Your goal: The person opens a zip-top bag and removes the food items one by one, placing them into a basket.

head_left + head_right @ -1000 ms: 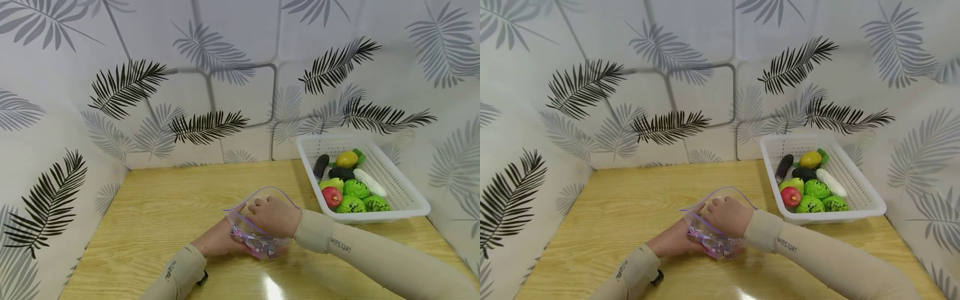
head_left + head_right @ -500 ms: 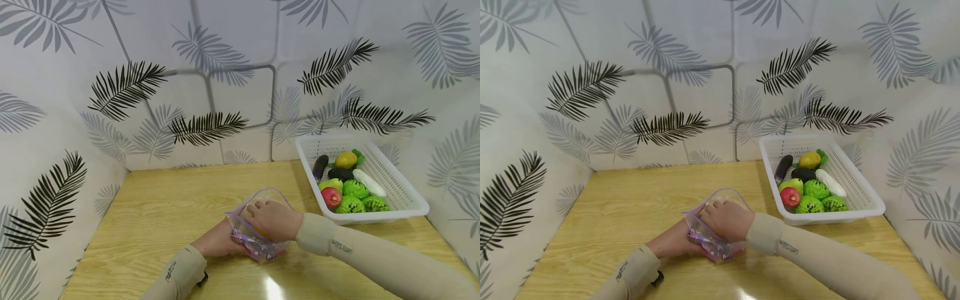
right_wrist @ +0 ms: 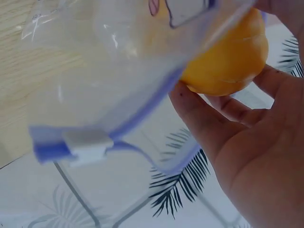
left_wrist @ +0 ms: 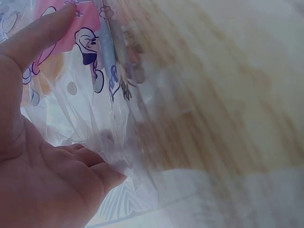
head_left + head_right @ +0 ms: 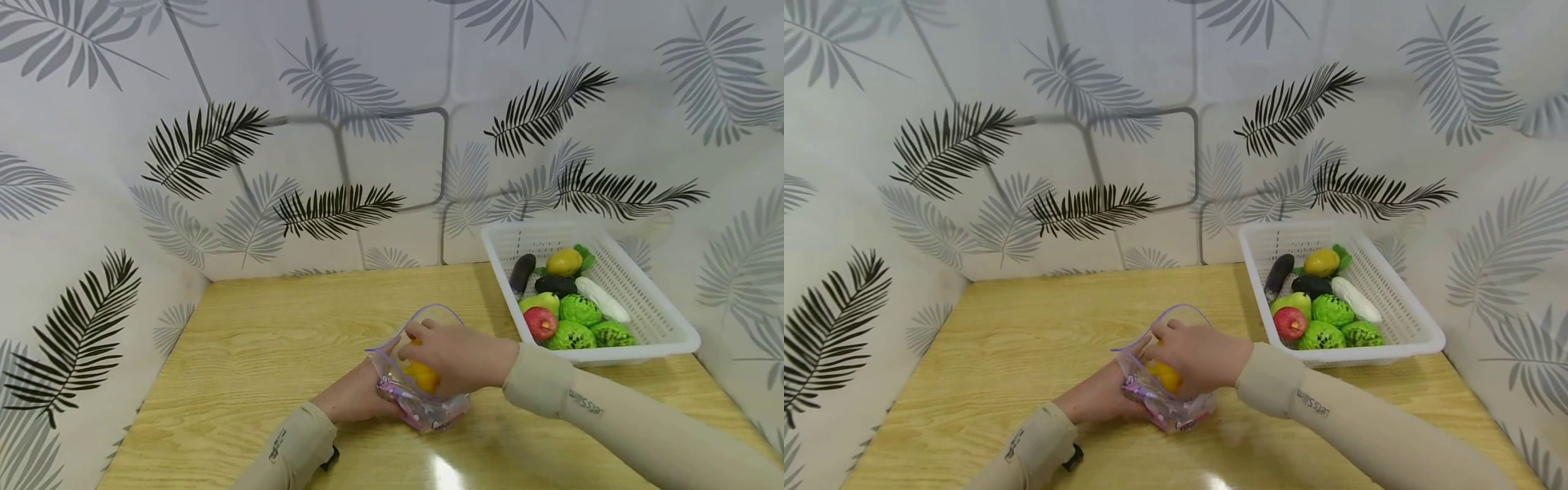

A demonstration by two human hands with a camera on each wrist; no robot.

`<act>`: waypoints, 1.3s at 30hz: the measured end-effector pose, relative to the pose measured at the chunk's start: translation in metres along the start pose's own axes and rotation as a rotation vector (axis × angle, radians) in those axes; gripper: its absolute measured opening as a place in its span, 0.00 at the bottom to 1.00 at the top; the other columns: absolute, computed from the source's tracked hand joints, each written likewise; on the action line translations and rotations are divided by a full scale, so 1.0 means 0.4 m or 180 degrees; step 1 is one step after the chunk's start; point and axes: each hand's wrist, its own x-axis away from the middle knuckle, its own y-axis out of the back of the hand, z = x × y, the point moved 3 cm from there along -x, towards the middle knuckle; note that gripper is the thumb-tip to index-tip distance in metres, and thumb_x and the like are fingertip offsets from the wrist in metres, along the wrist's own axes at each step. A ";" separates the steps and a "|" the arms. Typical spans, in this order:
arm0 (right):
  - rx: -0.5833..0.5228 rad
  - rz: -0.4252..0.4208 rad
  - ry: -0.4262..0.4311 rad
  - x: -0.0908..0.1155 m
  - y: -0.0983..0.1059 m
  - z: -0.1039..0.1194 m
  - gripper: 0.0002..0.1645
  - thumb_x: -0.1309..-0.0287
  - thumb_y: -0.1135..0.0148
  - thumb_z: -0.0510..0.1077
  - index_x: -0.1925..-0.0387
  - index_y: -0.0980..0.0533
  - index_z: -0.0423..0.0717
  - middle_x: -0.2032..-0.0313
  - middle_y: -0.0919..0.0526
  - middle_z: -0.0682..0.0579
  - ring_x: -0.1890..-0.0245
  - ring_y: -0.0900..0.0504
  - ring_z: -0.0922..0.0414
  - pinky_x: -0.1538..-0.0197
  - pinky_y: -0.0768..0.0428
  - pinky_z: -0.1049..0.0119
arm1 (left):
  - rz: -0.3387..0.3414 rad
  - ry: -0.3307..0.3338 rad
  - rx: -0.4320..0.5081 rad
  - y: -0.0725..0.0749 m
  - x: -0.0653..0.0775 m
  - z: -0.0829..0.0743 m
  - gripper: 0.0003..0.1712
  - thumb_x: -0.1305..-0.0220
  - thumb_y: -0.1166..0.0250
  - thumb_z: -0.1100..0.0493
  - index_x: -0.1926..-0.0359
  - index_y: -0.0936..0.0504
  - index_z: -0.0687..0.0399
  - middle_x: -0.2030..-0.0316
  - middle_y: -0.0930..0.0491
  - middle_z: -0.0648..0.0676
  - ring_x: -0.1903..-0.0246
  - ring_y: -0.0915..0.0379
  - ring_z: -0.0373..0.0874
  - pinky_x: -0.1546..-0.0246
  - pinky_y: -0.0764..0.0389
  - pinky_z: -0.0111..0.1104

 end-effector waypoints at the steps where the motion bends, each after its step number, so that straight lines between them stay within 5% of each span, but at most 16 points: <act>1: -0.0081 0.0000 -0.0026 0.006 0.011 0.000 0.33 0.60 0.27 0.55 0.49 0.25 0.53 0.53 0.31 0.49 0.63 0.31 0.57 0.66 0.18 0.65 | -0.0006 0.0044 -0.0010 -0.001 0.000 0.004 0.59 0.57 0.22 0.51 0.27 0.47 0.46 0.27 0.67 0.45 0.32 0.60 0.49 0.34 0.51 0.56; 6: -0.0427 -0.0027 -0.0127 0.044 0.072 -0.010 0.30 0.59 0.27 0.54 0.50 0.25 0.56 0.49 0.33 0.49 0.56 0.33 0.56 0.61 0.18 0.67 | -0.0048 0.0209 -0.0113 -0.007 -0.010 0.042 0.70 0.59 0.22 0.45 0.25 0.62 0.40 0.27 0.60 0.49 0.34 0.52 0.48 0.35 0.44 0.52; 11: -0.0643 -0.0169 -0.0260 0.091 0.146 -0.038 0.31 0.61 0.28 0.49 0.49 0.26 0.56 0.51 0.36 0.53 0.63 0.30 0.61 0.65 0.21 0.72 | -0.0050 0.0269 -0.0038 -0.010 -0.016 0.069 0.73 0.61 0.21 0.43 0.26 0.67 0.33 0.29 0.49 0.54 0.36 0.47 0.45 0.35 0.43 0.50; 17: -0.0558 -0.0386 -0.0591 0.157 0.222 -0.103 0.31 0.58 0.28 0.51 0.49 0.27 0.56 0.49 0.35 0.54 0.65 0.28 0.61 0.62 0.19 0.68 | -0.0089 0.0098 0.0066 0.004 -0.007 -0.001 0.72 0.61 0.20 0.54 0.25 0.63 0.45 0.31 0.44 0.55 0.37 0.45 0.49 0.36 0.42 0.51; 20: -0.0608 -0.0449 -0.0831 0.191 0.240 -0.157 0.31 0.57 0.27 0.51 0.48 0.27 0.55 0.50 0.35 0.53 0.64 0.27 0.59 0.62 0.19 0.66 | -0.0114 0.0074 0.0042 0.003 -0.008 0.000 0.72 0.61 0.20 0.55 0.25 0.62 0.46 0.30 0.45 0.55 0.36 0.46 0.51 0.36 0.42 0.52; 26: -0.0693 -0.0513 -0.1383 0.258 0.211 -0.286 0.29 0.57 0.25 0.49 0.51 0.26 0.52 0.54 0.33 0.50 0.66 0.27 0.58 0.64 0.19 0.63 | -0.0113 0.0217 -0.0043 -0.010 -0.016 0.063 0.75 0.64 0.19 0.48 0.25 0.65 0.38 0.29 0.47 0.55 0.35 0.50 0.46 0.35 0.43 0.50; 31: -0.0845 -0.0311 -0.1790 0.308 0.161 -0.382 0.30 0.54 0.26 0.51 0.48 0.26 0.48 0.55 0.32 0.46 0.66 0.27 0.55 0.61 0.19 0.59 | -0.0079 0.0371 -0.0046 -0.011 -0.017 0.087 0.76 0.66 0.20 0.43 0.25 0.66 0.34 0.29 0.47 0.51 0.34 0.54 0.40 0.34 0.46 0.47; 39: -0.0868 0.0022 -0.1940 0.343 0.098 -0.471 0.30 0.50 0.29 0.49 0.47 0.26 0.40 0.58 0.31 0.40 0.67 0.29 0.52 0.64 0.22 0.58 | -0.0087 0.0418 -0.0142 -0.012 -0.013 0.087 0.75 0.65 0.21 0.42 0.26 0.66 0.29 0.29 0.49 0.52 0.35 0.53 0.42 0.34 0.44 0.47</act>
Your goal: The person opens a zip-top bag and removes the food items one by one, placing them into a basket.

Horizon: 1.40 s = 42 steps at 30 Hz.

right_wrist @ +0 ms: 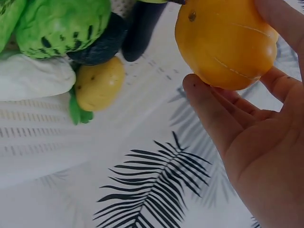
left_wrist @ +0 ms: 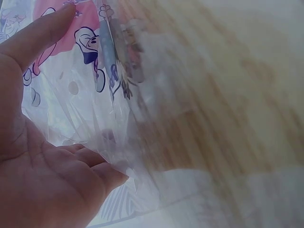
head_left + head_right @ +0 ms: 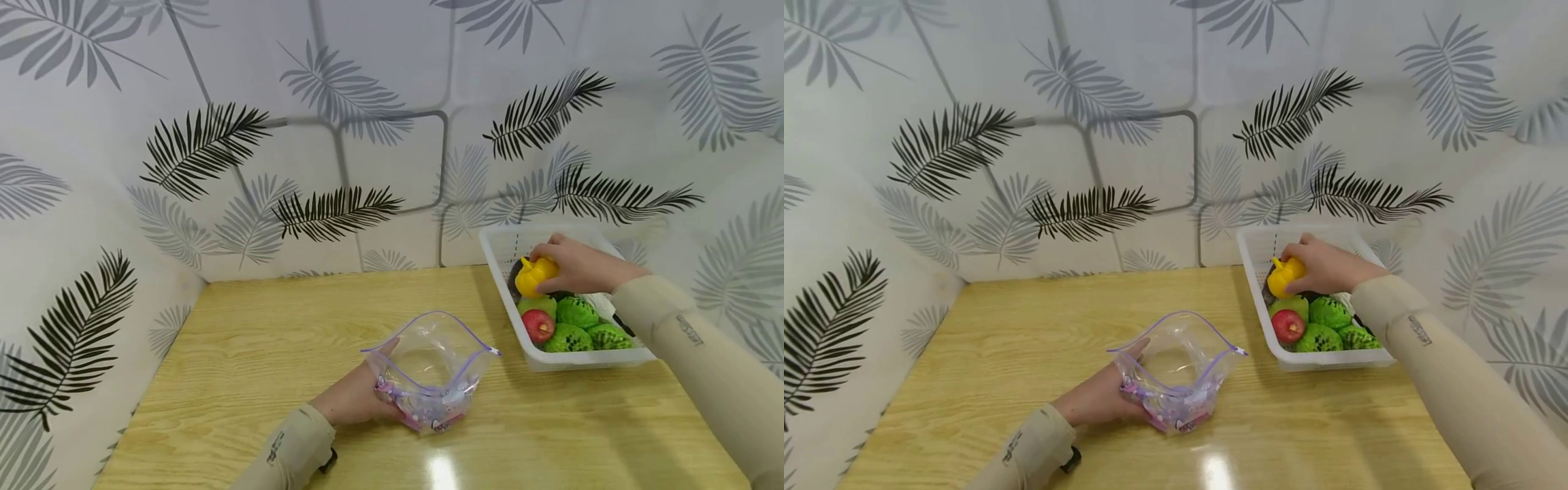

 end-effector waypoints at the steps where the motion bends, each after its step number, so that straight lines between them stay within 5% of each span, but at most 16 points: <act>1: 0.0019 0.0015 -0.0005 -0.003 -0.004 -0.008 0.30 0.49 0.29 0.49 0.47 0.26 0.40 0.58 0.31 0.40 0.67 0.29 0.52 0.64 0.22 0.58 | -0.0001 -0.0006 -0.0009 -0.001 0.000 0.000 0.75 0.65 0.21 0.42 0.26 0.66 0.29 0.29 0.49 0.52 0.35 0.53 0.42 0.34 0.44 0.47; 7: 0.0097 0.0115 -0.0100 -0.021 -0.024 -0.038 0.30 0.49 0.29 0.49 0.47 0.26 0.38 0.57 0.28 0.38 0.66 0.28 0.51 0.61 0.23 0.54 | -0.0011 0.0004 -0.0034 -0.004 0.001 0.001 0.74 0.65 0.21 0.41 0.27 0.66 0.27 0.28 0.50 0.50 0.35 0.53 0.41 0.34 0.44 0.46; 13: 0.0210 0.0300 -0.0221 -0.026 -0.036 -0.053 0.25 0.43 0.35 0.44 0.45 0.26 0.36 0.49 0.24 0.36 0.52 0.28 0.43 0.49 0.26 0.43 | -0.0005 -0.0072 -0.0065 -0.007 -0.003 -0.003 0.74 0.64 0.21 0.42 0.26 0.65 0.31 0.29 0.49 0.51 0.35 0.52 0.44 0.35 0.43 0.49; 20: 0.0231 0.0360 -0.0161 -0.016 -0.037 -0.044 0.20 0.41 0.39 0.39 0.47 0.25 0.35 0.47 0.24 0.34 0.48 0.29 0.40 0.46 0.28 0.40 | -0.0038 -0.0126 -0.0076 0.000 0.004 -0.036 0.74 0.63 0.20 0.45 0.25 0.65 0.35 0.29 0.49 0.55 0.35 0.52 0.46 0.36 0.43 0.51; 24: 0.0225 0.0340 -0.0088 -0.001 -0.038 -0.026 0.21 0.41 0.38 0.39 0.46 0.25 0.36 0.46 0.24 0.36 0.47 0.29 0.41 0.46 0.28 0.40 | -0.0041 -0.0297 0.0036 0.007 0.010 -0.076 0.72 0.61 0.20 0.50 0.25 0.63 0.35 0.30 0.47 0.56 0.36 0.48 0.50 0.37 0.41 0.53; 30: 0.0286 0.0161 0.0149 0.026 -0.025 0.040 0.22 0.42 0.36 0.42 0.47 0.24 0.38 0.48 0.22 0.41 0.48 0.28 0.44 0.46 0.27 0.42 | -0.0123 -0.0653 0.0243 0.022 0.005 -0.112 0.67 0.63 0.19 0.53 0.28 0.54 0.30 0.37 0.36 0.42 0.40 0.40 0.41 0.38 0.39 0.52; 36: 0.0305 -0.0022 0.0343 0.043 -0.018 0.100 0.19 0.41 0.37 0.44 0.49 0.23 0.44 0.49 0.21 0.44 0.50 0.26 0.49 0.47 0.24 0.46 | -0.0360 -0.0529 0.0300 0.043 -0.019 -0.072 0.65 0.61 0.20 0.49 0.27 0.54 0.43 0.39 0.32 0.44 0.44 0.35 0.39 0.37 0.39 0.51; 42: 0.0243 -0.0114 0.0504 0.056 -0.020 0.134 0.15 0.41 0.38 0.44 0.51 0.21 0.45 0.52 0.19 0.47 0.54 0.24 0.52 0.50 0.22 0.49 | -0.0508 0.0000 0.0362 0.070 -0.023 -0.063 0.59 0.55 0.25 0.42 0.29 0.53 0.39 0.39 0.35 0.47 0.41 0.41 0.43 0.39 0.38 0.54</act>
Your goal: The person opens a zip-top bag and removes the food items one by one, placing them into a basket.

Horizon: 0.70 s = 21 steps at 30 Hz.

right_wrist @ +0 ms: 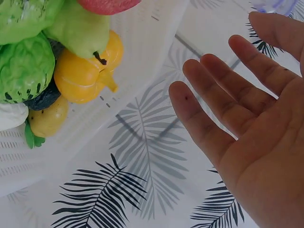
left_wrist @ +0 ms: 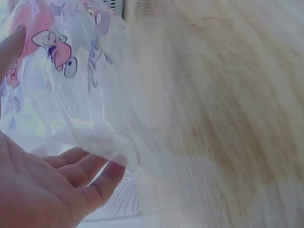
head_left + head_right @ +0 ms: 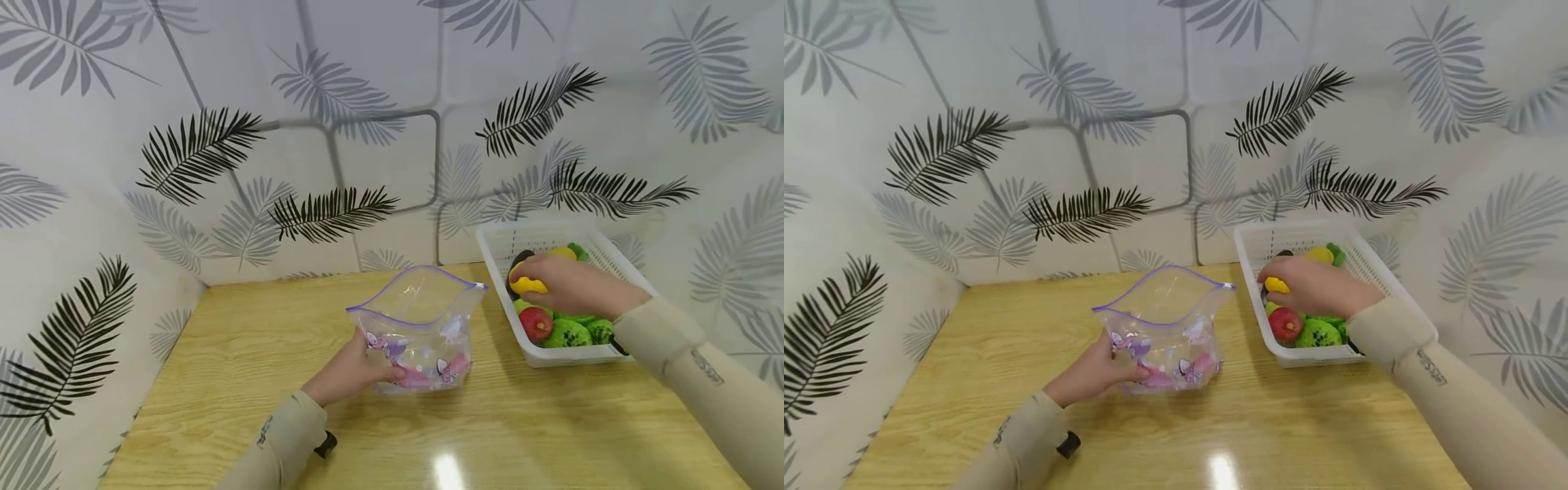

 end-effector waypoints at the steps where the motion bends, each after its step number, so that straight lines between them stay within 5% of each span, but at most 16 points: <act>1: -0.0012 -0.0001 -0.0012 0.002 0.001 0.005 0.15 0.41 0.37 0.44 0.52 0.21 0.46 0.52 0.19 0.47 0.54 0.24 0.52 0.50 0.22 0.49 | -0.0045 0.0105 0.0000 0.005 0.000 0.001 0.56 0.53 0.26 0.41 0.31 0.52 0.41 0.40 0.35 0.51 0.41 0.40 0.45 0.41 0.36 0.54; 6: -0.0090 0.0053 -0.0146 0.012 -0.003 0.019 0.16 0.40 0.37 0.46 0.51 0.22 0.47 0.52 0.19 0.49 0.52 0.24 0.53 0.49 0.22 0.49 | -0.0288 0.0375 0.0320 0.027 -0.028 0.027 0.49 0.48 0.31 0.37 0.38 0.50 0.50 0.52 0.23 0.59 0.53 0.27 0.49 0.51 0.25 0.53; 9: -0.0126 0.0048 -0.0146 0.014 -0.007 0.023 0.17 0.41 0.36 0.46 0.50 0.22 0.46 0.52 0.19 0.51 0.52 0.24 0.53 0.48 0.22 0.49 | -0.0397 0.0528 0.0592 0.042 -0.045 0.032 0.50 0.46 0.35 0.35 0.33 0.51 0.49 0.52 0.21 0.60 0.56 0.25 0.46 0.49 0.26 0.53; 16: -0.0171 0.0063 -0.0173 0.020 -0.019 0.023 0.20 0.42 0.36 0.46 0.48 0.22 0.45 0.50 0.20 0.50 0.50 0.26 0.54 0.47 0.24 0.47 | -0.0550 0.0891 0.0596 0.067 -0.062 0.048 0.50 0.42 0.44 0.28 0.31 0.47 0.53 0.45 0.30 0.61 0.56 0.29 0.49 0.51 0.24 0.50; 21: -0.0191 0.0127 -0.0189 0.022 -0.030 0.026 0.20 0.41 0.36 0.46 0.48 0.23 0.44 0.50 0.20 0.49 0.49 0.26 0.53 0.46 0.24 0.48 | -0.0718 0.1014 0.0503 0.074 -0.064 0.059 0.48 0.42 0.45 0.28 0.32 0.44 0.54 0.51 0.28 0.60 0.64 0.29 0.48 0.57 0.22 0.47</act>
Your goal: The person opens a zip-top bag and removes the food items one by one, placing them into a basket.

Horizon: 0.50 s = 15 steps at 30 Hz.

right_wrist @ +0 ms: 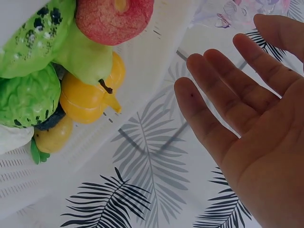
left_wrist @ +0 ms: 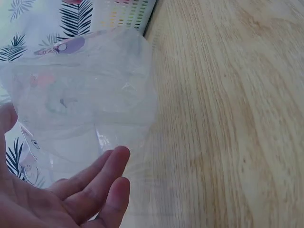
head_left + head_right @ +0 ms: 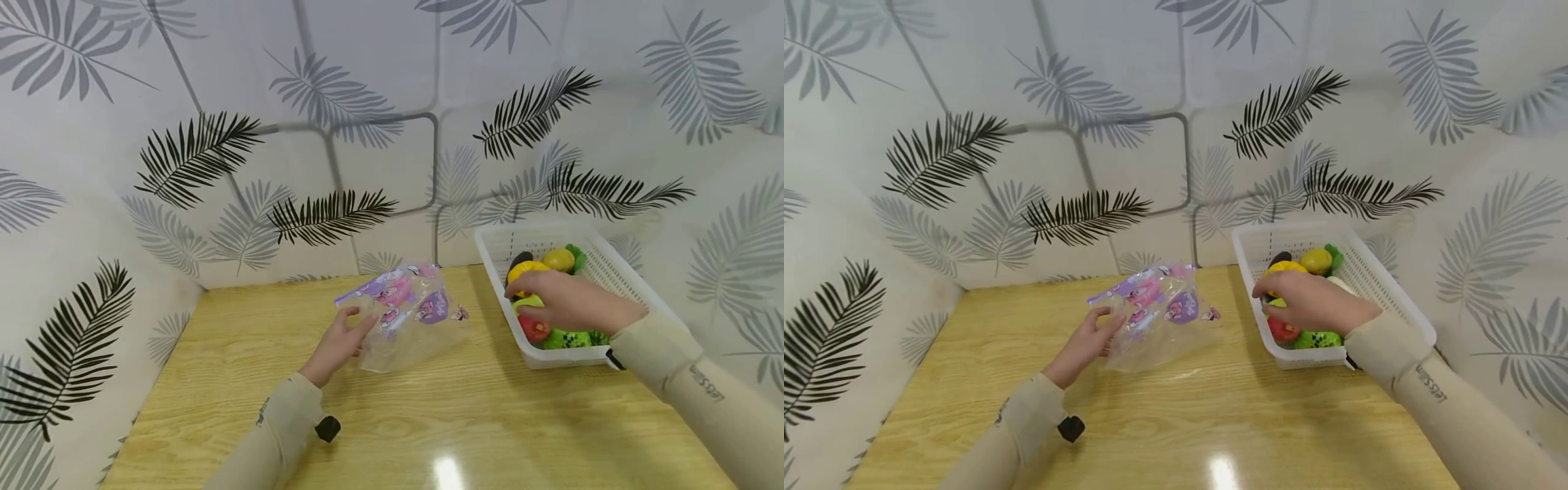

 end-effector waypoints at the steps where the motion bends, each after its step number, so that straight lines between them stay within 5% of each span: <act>1: 0.0007 0.0008 0.0006 -0.001 -0.003 0.001 0.19 0.41 0.36 0.46 0.49 0.23 0.44 0.50 0.20 0.48 0.50 0.26 0.53 0.46 0.24 0.48 | -0.0036 0.0002 -0.0021 0.001 0.000 0.000 0.48 0.42 0.45 0.28 0.32 0.43 0.54 0.53 0.27 0.60 0.65 0.29 0.48 0.58 0.21 0.47; 6: 0.0051 -0.0003 0.0028 -0.003 -0.011 0.005 0.20 0.41 0.37 0.46 0.48 0.23 0.44 0.51 0.20 0.49 0.51 0.26 0.54 0.47 0.24 0.48 | -0.0253 -0.0028 -0.0273 0.010 0.005 -0.004 0.46 0.41 0.47 0.27 0.35 0.38 0.55 0.61 0.22 0.56 0.69 0.26 0.45 0.65 0.21 0.42; 15: -0.0007 -0.0008 0.0009 -0.004 -0.011 0.014 0.21 0.41 0.36 0.46 0.47 0.23 0.45 0.51 0.20 0.50 0.51 0.25 0.53 0.48 0.23 0.48 | -0.0534 -0.0091 -0.0819 0.029 0.034 -0.018 0.42 0.41 0.51 0.25 0.39 0.30 0.51 0.57 0.17 0.54 0.63 0.22 0.47 0.60 0.20 0.48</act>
